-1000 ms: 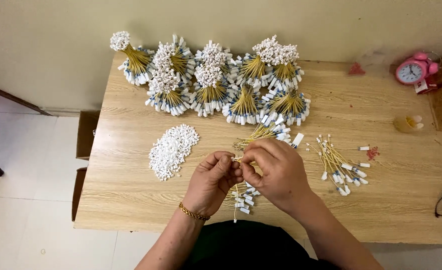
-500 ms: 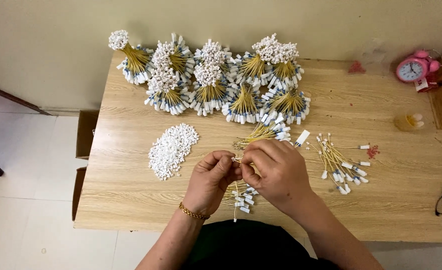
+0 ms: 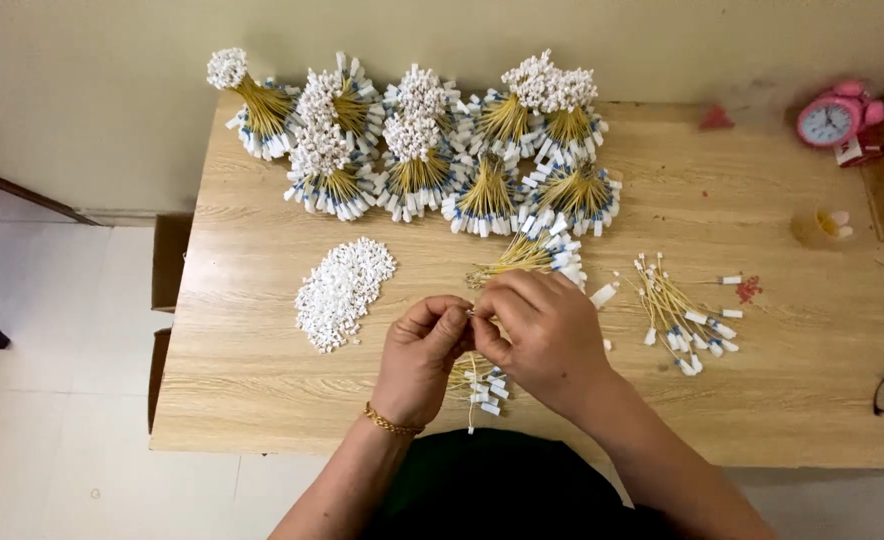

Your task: Assembling small white tips onto thin wires to create craft components

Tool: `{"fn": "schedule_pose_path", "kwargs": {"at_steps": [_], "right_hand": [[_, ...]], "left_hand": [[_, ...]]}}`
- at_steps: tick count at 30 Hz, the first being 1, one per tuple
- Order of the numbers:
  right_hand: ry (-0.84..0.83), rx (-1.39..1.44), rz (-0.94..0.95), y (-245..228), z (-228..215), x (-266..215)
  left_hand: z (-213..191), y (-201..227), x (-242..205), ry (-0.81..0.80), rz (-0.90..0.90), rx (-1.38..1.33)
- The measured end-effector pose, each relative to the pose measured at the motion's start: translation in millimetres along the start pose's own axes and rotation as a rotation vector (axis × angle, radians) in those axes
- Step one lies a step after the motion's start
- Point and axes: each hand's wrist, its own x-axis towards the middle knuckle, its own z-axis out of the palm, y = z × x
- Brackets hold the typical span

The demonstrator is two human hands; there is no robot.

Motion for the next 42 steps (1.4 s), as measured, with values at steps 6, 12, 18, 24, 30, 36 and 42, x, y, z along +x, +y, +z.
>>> {"fn": "schedule_pose_path", "kwargs": {"at_steps": [6,12,18,24,30,36,42], "right_hand": [[-0.083,0.13,0.119,11,27,-22],[-0.519,0.549,0.495,24,51,-45],[-0.952,0.215,0.779,32,97,-75],[-0.955,0.054,0.712,61,170,-122],[-0.92,0.174,0.874,62,141,-99],[-0.704,0.265,1.045,68,109,-86],[-0.554,0.396,1.226,71,123,-126]], "left_hand": [[-15,-6,0,0.066,0.01,0.133],[-79,-44,7,0.175,-0.146,0.298],[-149,-109,-11,0.214,-0.301,0.523],[-161,-113,-21,0.089,-0.252,1.122],[-153,-98,-25,-0.013,-0.27,1.319],[-146,-84,-24,-0.081,-0.273,1.346],[-128,-80,-15,-0.069,-0.054,1.495]]}}
